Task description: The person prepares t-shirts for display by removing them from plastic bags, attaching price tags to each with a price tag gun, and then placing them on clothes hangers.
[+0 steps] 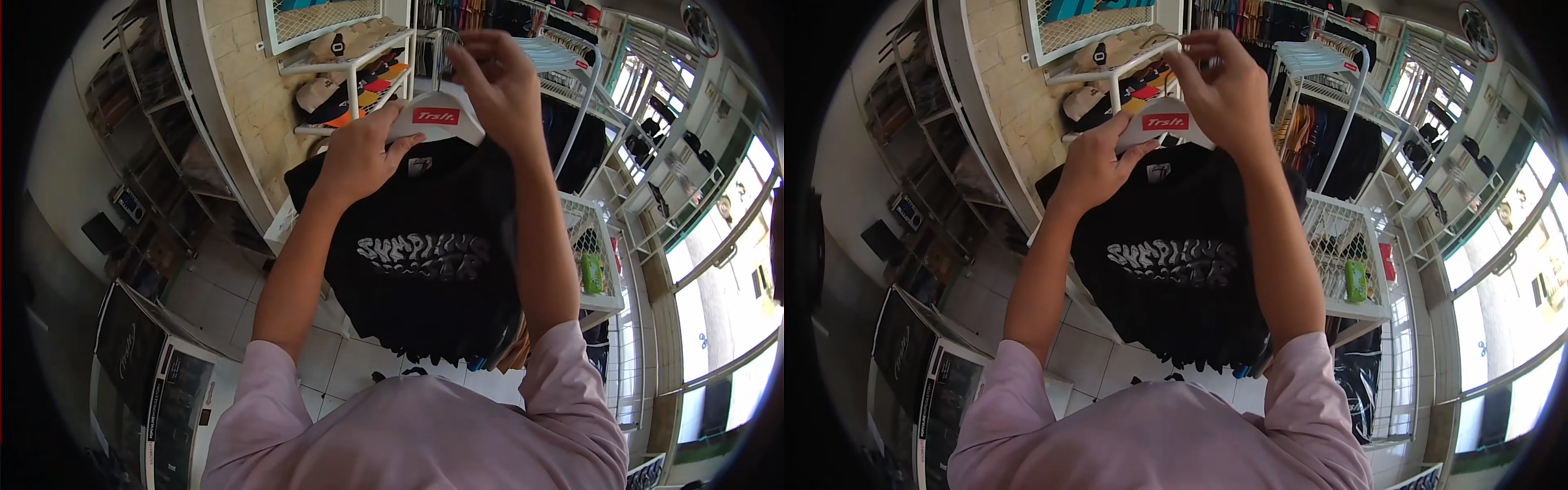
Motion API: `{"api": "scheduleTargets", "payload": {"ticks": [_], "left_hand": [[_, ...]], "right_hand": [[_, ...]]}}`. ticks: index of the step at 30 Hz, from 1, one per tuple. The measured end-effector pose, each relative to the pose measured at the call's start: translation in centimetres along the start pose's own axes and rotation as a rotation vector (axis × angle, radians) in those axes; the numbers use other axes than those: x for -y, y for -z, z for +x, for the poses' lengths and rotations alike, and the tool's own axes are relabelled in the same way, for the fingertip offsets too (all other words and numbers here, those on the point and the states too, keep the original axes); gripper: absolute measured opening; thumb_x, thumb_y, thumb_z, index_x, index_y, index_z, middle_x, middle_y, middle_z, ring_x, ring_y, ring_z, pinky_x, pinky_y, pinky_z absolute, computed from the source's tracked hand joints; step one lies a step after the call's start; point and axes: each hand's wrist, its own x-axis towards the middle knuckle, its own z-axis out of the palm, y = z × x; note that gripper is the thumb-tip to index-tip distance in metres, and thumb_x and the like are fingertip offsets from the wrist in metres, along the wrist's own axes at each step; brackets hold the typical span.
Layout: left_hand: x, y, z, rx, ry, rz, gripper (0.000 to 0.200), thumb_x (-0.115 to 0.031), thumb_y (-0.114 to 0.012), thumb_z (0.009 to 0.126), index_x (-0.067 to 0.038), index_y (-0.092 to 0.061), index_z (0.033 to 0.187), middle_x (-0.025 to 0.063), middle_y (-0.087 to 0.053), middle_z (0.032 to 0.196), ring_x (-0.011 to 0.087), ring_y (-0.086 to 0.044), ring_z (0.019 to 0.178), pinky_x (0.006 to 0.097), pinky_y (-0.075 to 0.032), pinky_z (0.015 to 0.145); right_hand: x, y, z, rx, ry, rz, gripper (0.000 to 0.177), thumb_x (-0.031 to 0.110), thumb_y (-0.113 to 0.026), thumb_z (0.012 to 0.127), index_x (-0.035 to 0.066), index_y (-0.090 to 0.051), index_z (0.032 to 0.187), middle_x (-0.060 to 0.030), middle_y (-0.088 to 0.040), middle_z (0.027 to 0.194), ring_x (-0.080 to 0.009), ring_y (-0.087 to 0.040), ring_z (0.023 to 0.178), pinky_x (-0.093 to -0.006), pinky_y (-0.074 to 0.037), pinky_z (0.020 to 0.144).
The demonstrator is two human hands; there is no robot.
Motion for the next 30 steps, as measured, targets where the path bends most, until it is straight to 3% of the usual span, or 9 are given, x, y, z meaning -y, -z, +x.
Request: {"api": "scheduleTargets", "payload": {"ticks": [5, 8, 11, 16, 17, 22, 25, 26, 30], "left_hand": [[-1.4, -1.3, -0.3, -0.071, -0.137, -0.057, 0.043, -0.029, -0.081, 0.094, 0.002, -0.069, 0.121, 0.0224, -0.076, 0.096, 0.0392, -0.076, 0.086, 0.0450, -0.058, 0.074], [-3.2, -2.4, 0.3, -0.076, -0.214, -0.098, 0.042, -0.024, -0.081, 0.093, -0.001, -0.069, 0.126, 0.0204, -0.078, 0.101, 0.0361, -0.078, 0.087, 0.0433, -0.060, 0.075], [-6.0, -4.7, 0.6, -0.005, -0.171, -0.182, 0.040, -0.022, -0.081, 0.093, -0.002, -0.068, 0.126, 0.0215, -0.076, 0.099, 0.0380, -0.076, 0.089, 0.0441, -0.058, 0.077], [-11.3, -10.1, 1.1, 0.035, -0.267, -0.246, 0.041, -0.010, -0.078, 0.086, -0.005, -0.061, 0.122, 0.0173, -0.074, 0.085, 0.0356, -0.073, 0.072, 0.0428, -0.057, 0.069], [-12.3, -11.1, 1.0, 0.110, -0.200, -0.302, 0.041, -0.008, -0.078, 0.083, -0.005, -0.061, 0.120, 0.0165, -0.073, 0.081, 0.0352, -0.072, 0.068, 0.0430, -0.056, 0.067], [-12.4, -14.1, 0.7, 0.406, -0.119, -0.160, 0.043, -0.014, -0.076, 0.081, 0.002, -0.060, 0.117, 0.0234, -0.073, 0.080, 0.0371, -0.076, 0.077, 0.0423, -0.058, 0.071], [-11.1, -14.3, 0.3, 0.480, -0.041, -0.203, 0.048, -0.014, -0.076, 0.080, 0.005, -0.063, 0.122, 0.0262, -0.072, 0.081, 0.0436, -0.073, 0.075, 0.0491, -0.058, 0.073], [-10.6, -14.3, 0.0, 0.485, -0.015, -0.219, 0.051, -0.013, -0.075, 0.080, 0.007, -0.063, 0.125, 0.0265, -0.073, 0.082, 0.0415, -0.075, 0.077, 0.0465, -0.058, 0.074], [-9.0, -12.3, -1.4, 0.450, 0.149, -0.289, 0.049, -0.010, -0.073, 0.082, 0.009, -0.063, 0.125, 0.0270, -0.075, 0.087, 0.0369, -0.078, 0.081, 0.0410, -0.059, 0.076]], "right_hand": [[-0.2, 8.9, -8.1, 0.310, -0.027, -0.354, 0.040, 0.036, -0.082, 0.092, 0.001, -0.074, 0.111, -0.0169, -0.076, 0.096, -0.0289, -0.077, 0.086, -0.0383, -0.056, 0.069], [1.0, 13.0, -12.4, 0.265, -0.105, -0.657, 0.041, 0.039, -0.085, 0.089, 0.002, -0.075, 0.104, -0.0170, -0.076, 0.091, -0.0321, -0.076, 0.081, -0.0401, -0.055, 0.068], [2.3, 17.1, -15.0, 0.194, -0.405, -0.673, 0.041, 0.040, -0.087, 0.087, 0.002, -0.075, 0.098, -0.0145, -0.076, 0.084, -0.0307, -0.075, 0.076, -0.0396, -0.054, 0.067], [0.3, 20.9, -20.0, 0.055, -0.378, -0.646, 0.043, 0.040, -0.089, 0.085, 0.002, -0.075, 0.096, -0.0124, -0.074, 0.082, -0.0284, -0.071, 0.067, -0.0375, -0.053, 0.064], [0.2, 22.0, -20.6, 0.135, -0.488, -0.608, 0.042, 0.041, -0.085, 0.089, 0.001, -0.075, 0.099, -0.0140, -0.074, 0.089, -0.0286, -0.072, 0.075, -0.0386, -0.054, 0.070], [-8.8, 28.5, -25.7, -0.123, -0.748, -0.477, 0.048, 0.048, -0.078, 0.091, 0.006, -0.077, 0.114, -0.0187, -0.074, 0.111, -0.0350, -0.069, 0.111, -0.0443, -0.051, 0.097], [-12.6, 30.7, -30.0, 0.120, -0.758, -1.123, 0.060, 0.051, -0.081, 0.085, 0.015, -0.072, 0.132, -0.0197, -0.069, 0.131, -0.0403, -0.064, 0.123, -0.0510, -0.049, 0.105], [-13.2, 31.5, -30.7, 0.265, -0.933, -1.114, 0.072, 0.051, -0.084, 0.080, 0.022, -0.064, 0.144, -0.0216, -0.062, 0.142, -0.0443, -0.059, 0.130, -0.0579, -0.046, 0.110], [-13.3, 30.9, -31.0, 0.219, -0.829, -1.091, 0.062, 0.028, -0.080, 0.087, 0.020, -0.061, 0.146, -0.0284, -0.065, 0.129, -0.0459, -0.064, 0.122, -0.0526, -0.052, 0.101]]}}
